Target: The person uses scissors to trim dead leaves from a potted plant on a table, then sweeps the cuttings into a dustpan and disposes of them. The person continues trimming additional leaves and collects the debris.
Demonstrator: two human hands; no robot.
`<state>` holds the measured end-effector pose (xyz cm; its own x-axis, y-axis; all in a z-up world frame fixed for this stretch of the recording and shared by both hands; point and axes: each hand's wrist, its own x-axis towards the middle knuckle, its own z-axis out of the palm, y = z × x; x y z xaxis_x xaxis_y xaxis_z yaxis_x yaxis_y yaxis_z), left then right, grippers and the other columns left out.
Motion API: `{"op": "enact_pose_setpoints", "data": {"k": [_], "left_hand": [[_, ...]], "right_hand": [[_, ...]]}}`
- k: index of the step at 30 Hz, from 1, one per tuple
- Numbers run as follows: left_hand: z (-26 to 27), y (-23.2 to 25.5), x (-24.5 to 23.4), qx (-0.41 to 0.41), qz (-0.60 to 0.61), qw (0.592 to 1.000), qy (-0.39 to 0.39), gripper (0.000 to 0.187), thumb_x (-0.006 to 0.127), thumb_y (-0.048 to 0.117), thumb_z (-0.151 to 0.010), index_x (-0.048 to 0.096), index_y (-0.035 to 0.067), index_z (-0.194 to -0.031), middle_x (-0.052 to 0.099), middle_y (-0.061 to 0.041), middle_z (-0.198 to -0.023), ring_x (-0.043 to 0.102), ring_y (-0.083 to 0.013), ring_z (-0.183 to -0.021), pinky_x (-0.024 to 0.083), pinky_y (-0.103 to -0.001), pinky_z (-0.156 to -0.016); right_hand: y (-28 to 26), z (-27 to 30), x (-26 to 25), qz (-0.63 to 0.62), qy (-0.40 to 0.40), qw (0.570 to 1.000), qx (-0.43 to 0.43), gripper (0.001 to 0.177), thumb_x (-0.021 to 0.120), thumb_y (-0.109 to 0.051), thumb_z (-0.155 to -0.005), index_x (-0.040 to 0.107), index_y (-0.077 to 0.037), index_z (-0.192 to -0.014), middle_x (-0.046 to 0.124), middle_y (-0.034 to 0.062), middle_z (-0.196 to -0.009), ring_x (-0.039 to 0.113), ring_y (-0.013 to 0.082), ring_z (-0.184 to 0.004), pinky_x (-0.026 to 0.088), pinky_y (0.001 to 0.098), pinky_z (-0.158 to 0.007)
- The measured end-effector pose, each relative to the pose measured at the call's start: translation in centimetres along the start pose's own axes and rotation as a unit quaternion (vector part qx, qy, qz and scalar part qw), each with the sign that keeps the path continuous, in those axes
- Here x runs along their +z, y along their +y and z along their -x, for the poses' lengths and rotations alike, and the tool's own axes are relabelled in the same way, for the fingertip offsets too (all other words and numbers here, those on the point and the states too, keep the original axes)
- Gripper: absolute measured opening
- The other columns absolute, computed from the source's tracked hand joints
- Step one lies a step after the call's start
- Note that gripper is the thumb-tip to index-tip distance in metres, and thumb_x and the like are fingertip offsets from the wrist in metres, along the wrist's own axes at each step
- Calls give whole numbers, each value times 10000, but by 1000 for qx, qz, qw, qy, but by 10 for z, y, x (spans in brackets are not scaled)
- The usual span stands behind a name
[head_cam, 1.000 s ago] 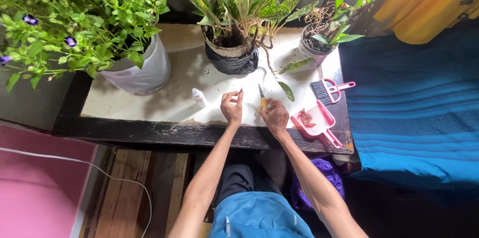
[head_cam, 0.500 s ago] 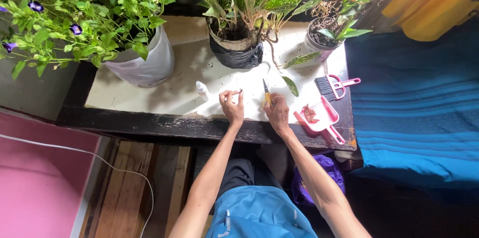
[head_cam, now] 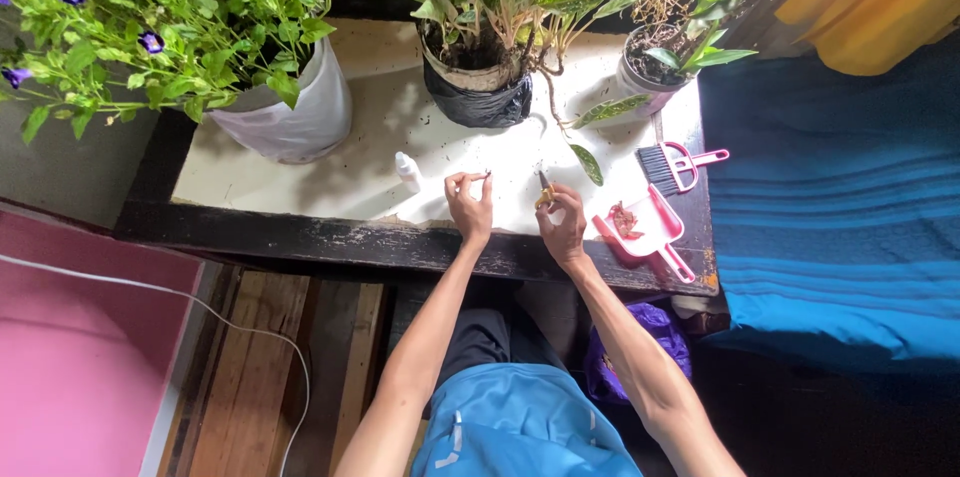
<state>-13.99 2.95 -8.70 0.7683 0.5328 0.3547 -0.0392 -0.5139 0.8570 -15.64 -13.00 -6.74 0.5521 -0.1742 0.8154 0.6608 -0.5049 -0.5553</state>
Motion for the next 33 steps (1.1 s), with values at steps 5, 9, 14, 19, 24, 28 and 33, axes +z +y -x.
{"op": "enact_pose_setpoints", "data": {"k": [5,9,14,19,24,28,33], "left_hand": [[-2,0,1,1,-15,1000,-14,124,798,225,-854,683,184,-873,544,22,-1032,620,-253,-1063,534,-405,-924],[-1,-8,6,18,-22,999,-15,131,806,225,-847,678,197,-863,545,34,-1000,633,-228,-1013,538,-380,-901],[1,-3,2,51,-20,998,-35,123,796,224,-860,678,190,-872,550,32,-955,641,-218,-929,544,-381,-858],[15,15,16,143,-19,987,-77,133,821,260,-845,691,233,-854,565,43,-890,645,-195,-826,549,-361,-802],[79,21,71,239,88,943,-213,90,867,252,-814,788,296,-818,645,80,-875,674,-153,-847,567,-268,-783],[120,50,100,263,82,929,-247,173,892,288,-720,789,335,-850,659,114,-925,651,-118,-855,582,-255,-790],[138,80,120,250,59,925,-279,100,871,316,-770,787,282,-814,652,112,-1004,613,-154,-1049,542,-278,-910]], "right_hand": [[18,17,-11,10,31,999,34,430,828,-66,-722,572,-52,-1067,685,137,-1085,580,167,-533,528,295,-517],[5,-4,-51,-23,76,996,31,593,919,-132,-732,543,-11,-1174,616,138,-1039,640,206,-739,566,308,-569],[-5,-80,-134,31,82,996,30,478,835,-8,-846,546,27,-1226,619,177,-1040,613,250,-732,532,335,-580],[32,-104,-205,72,65,994,40,290,772,-5,-940,654,46,-1200,647,170,-1011,681,294,-730,565,376,-577],[77,-76,-231,118,64,989,67,412,768,69,-919,579,74,-1285,642,193,-1068,697,299,-770,577,342,-589],[97,-49,-226,171,79,980,64,459,812,56,-882,597,52,-1288,557,172,-1104,678,296,-771,589,338,-562],[111,-34,-221,175,59,979,82,462,819,-38,-906,614,57,-1309,527,169,-1066,675,298,-759,602,337,-568]]}}
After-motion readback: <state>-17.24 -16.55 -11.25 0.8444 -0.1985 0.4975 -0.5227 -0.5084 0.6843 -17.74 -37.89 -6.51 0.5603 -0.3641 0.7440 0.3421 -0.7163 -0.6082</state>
